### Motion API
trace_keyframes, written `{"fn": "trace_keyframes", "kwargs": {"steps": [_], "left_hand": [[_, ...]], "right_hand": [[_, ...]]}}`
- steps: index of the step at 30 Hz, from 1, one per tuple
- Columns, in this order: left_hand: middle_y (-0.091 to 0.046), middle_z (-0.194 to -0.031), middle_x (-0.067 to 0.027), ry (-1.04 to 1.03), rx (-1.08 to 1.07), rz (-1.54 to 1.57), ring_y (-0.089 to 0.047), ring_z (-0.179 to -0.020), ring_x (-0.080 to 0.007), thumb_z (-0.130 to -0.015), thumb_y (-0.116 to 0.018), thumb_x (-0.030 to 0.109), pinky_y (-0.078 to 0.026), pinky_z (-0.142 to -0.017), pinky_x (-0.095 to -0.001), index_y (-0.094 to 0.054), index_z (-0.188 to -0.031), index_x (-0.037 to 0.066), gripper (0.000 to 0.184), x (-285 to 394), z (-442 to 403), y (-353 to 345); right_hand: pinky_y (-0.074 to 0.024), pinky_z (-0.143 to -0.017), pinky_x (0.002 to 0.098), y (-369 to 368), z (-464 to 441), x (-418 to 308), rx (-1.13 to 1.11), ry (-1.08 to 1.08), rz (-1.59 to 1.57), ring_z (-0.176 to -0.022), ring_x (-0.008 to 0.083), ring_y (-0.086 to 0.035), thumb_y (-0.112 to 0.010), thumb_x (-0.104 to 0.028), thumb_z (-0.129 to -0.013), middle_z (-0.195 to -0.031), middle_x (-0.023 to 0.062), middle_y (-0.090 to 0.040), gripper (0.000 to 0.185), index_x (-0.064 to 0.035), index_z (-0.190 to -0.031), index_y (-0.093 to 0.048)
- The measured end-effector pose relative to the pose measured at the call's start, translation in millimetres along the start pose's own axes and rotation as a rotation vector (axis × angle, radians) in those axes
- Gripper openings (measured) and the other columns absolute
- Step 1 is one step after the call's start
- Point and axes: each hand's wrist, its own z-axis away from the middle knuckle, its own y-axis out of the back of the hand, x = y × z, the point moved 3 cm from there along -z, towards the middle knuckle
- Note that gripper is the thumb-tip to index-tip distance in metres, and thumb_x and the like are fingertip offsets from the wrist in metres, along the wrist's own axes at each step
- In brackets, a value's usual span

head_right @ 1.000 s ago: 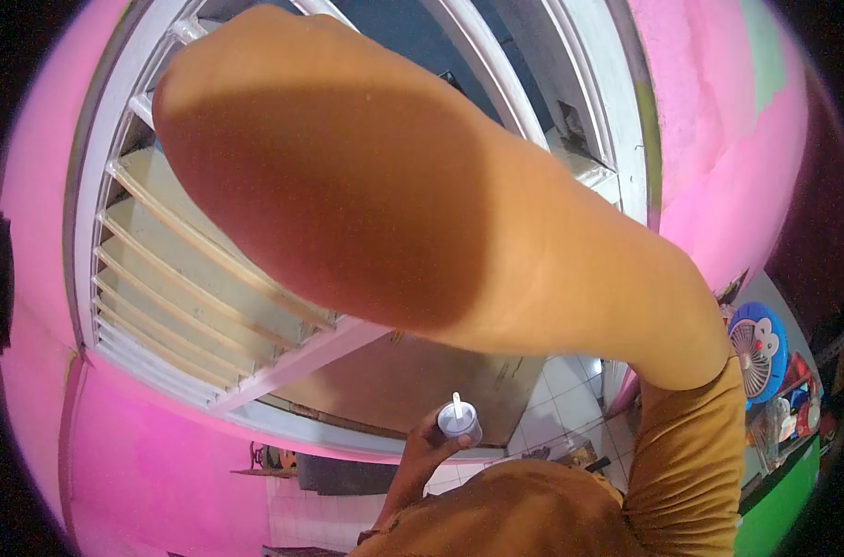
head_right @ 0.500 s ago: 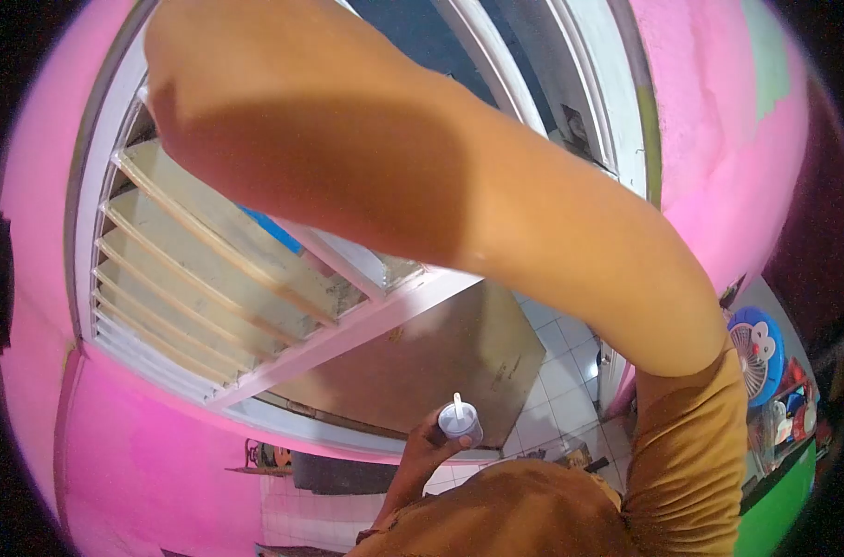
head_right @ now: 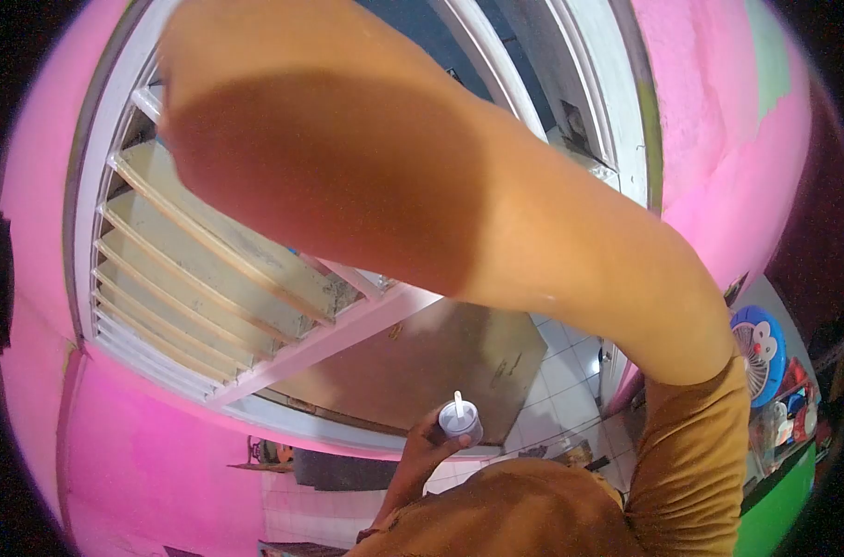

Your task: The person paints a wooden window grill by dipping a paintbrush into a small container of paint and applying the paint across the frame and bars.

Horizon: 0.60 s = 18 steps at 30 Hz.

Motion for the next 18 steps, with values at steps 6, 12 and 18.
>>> {"fn": "trace_keyframes", "kwargs": {"steps": [6,12,18], "left_hand": [[-0.06,-0.128,-0.0101,0.008,0.026,-0.012,-0.057,-0.121,-0.0204,-0.083,-0.082,0.011,-0.043,-0.107,-0.0382,-0.049,-0.139,0.0,0.067,4.7,1.5,-1.6],[-0.06,-0.127,-0.0094,0.002,0.036,-0.014,-0.056,-0.121,-0.0201,-0.082,-0.083,0.012,-0.044,-0.106,-0.0374,-0.05,-0.138,0.001,0.066,4.6,4.9,0.5],[-0.061,-0.126,-0.009,0.002,0.05,-0.006,-0.057,-0.12,-0.0203,-0.082,-0.083,0.011,-0.044,-0.105,-0.0371,-0.051,-0.138,0.002,0.066,5.8,4.2,0.6]], "right_hand": [[-0.0436,-0.055,0.0336,4.2,-0.2,-5.7,-0.021,-0.01,0.005,-0.061,0.0231,-0.056,-0.063,-0.008,-0.086,-0.069,0.0112,-0.06,0.008,-0.0005,-0.084,-0.063],[-0.0427,-0.053,0.0327,3.4,-13.1,-7.6,-0.016,0.004,0.02,-0.059,0.0213,-0.055,-0.062,-0.009,-0.088,-0.068,0.0102,-0.06,0.009,-0.0008,-0.085,-0.063],[-0.0417,-0.052,0.0317,5.5,-18.3,-3.0,-0.016,-0.012,0.036,-0.057,0.0195,-0.055,-0.062,-0.01,-0.09,-0.067,0.0091,-0.06,0.011,-0.001,-0.086,-0.063]]}}
